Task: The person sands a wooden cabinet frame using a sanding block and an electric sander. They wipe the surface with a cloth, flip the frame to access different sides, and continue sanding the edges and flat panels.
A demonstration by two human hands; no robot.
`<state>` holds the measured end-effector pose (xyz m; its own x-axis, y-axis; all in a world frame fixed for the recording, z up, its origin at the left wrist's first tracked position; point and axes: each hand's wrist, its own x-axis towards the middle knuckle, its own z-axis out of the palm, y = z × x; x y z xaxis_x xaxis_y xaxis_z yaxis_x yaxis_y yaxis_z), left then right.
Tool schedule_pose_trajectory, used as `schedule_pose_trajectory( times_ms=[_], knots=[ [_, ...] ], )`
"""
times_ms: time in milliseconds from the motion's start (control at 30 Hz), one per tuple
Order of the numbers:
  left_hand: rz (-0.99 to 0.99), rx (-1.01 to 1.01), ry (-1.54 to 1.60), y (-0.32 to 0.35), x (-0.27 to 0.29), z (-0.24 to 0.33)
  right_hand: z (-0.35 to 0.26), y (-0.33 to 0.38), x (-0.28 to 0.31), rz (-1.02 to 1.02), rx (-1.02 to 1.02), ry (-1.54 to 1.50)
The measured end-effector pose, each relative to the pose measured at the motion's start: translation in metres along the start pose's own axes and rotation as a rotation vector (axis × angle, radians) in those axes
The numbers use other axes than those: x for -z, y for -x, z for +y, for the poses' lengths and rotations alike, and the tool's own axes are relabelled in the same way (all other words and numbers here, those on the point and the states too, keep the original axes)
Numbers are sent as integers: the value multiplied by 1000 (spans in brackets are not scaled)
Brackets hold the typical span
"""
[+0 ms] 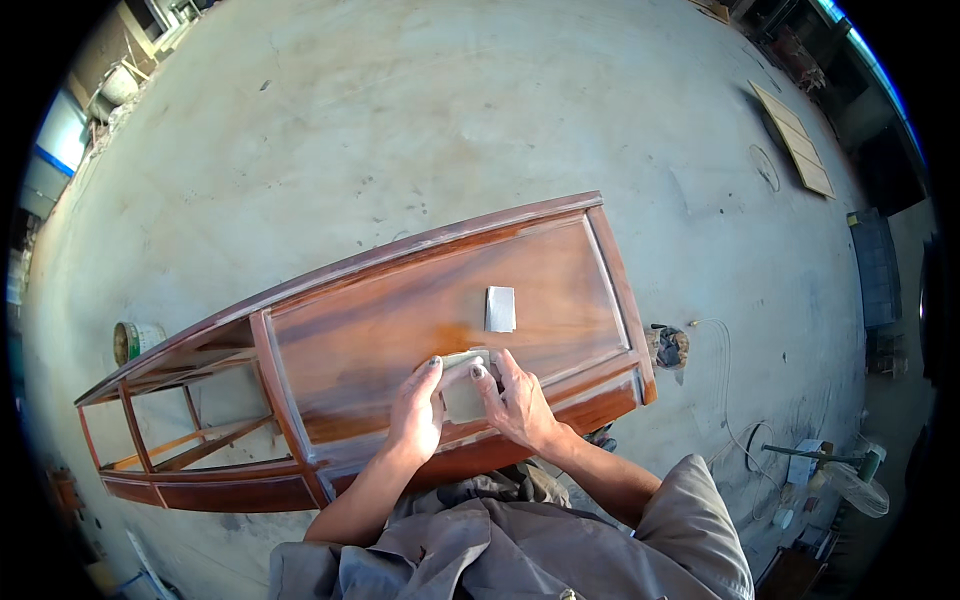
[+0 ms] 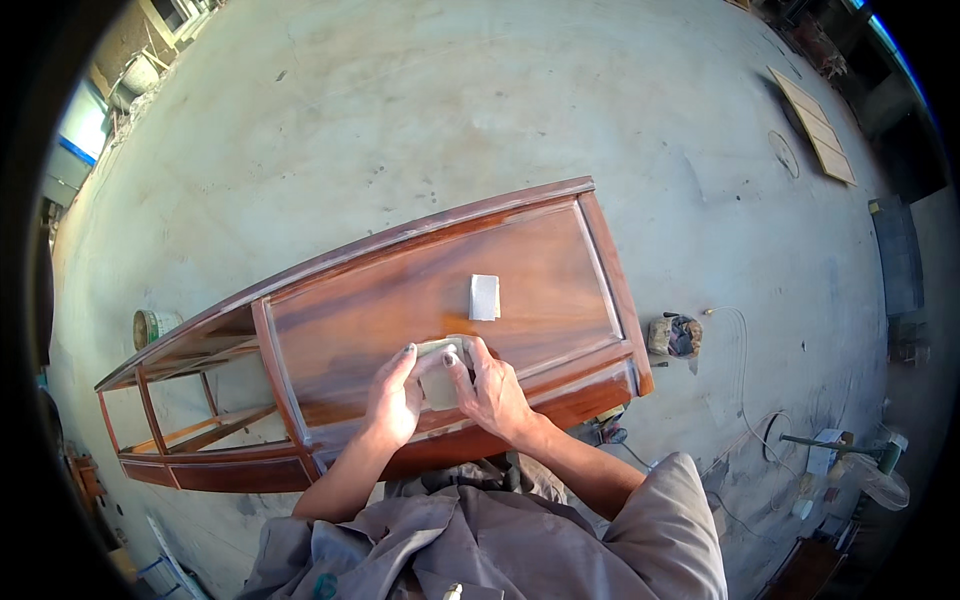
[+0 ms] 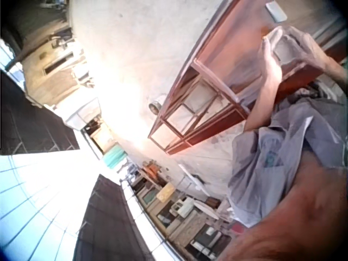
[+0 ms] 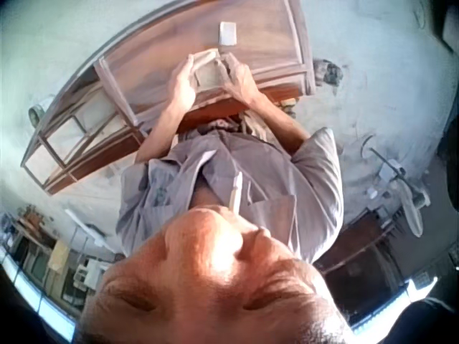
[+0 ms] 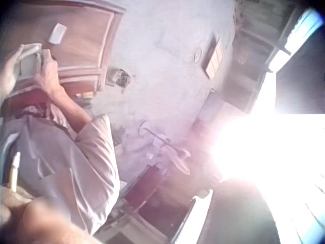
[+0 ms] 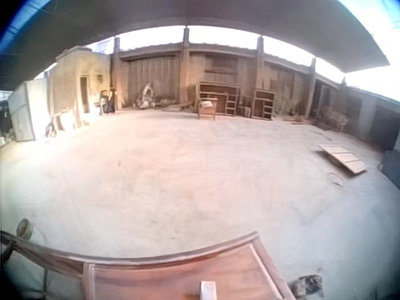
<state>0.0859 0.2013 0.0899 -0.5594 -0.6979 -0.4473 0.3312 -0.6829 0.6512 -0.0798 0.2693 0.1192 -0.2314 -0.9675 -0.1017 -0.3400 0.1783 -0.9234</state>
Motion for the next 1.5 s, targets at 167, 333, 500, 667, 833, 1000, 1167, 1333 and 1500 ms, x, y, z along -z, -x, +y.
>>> schedule_pose_trajectory(
  times_ms=[167, 333, 500, 667, 833, 1000, 1167, 1333, 1500],
  knots=[
    [-239, 89, -351, -27, -22, 18, 33, -5, 44, -221, -230, -136],
    [-530, -369, -1566, -41, -49, 22, 39, -21, 72, -336, -352, -238],
    [-610, -862, -1987, -83, -51, 29, 53, -34, 87, -238, -145, -180],
    [-636, -981, -2035, -155, -7, 98, 139, -40, 162, 545, 145, 639],
    [-804, -981, -2230, -199, 38, 131, 178, -19, 175, 599, -440, 552],
    [-826, -1179, -2124, -250, -22, 87, 175, -22, 175, 543, -492, 534],
    [-856, -1154, -2138, -244, -14, 88, 186, -13, 176, 591, -560, 621],
    [-831, -1316, -2105, -293, -68, 57, 175, -27, 171, 544, -568, 614],
    [-813, -1357, -2076, -298, -91, 37, 174, -22, 173, 539, -597, 592]
  ],
)
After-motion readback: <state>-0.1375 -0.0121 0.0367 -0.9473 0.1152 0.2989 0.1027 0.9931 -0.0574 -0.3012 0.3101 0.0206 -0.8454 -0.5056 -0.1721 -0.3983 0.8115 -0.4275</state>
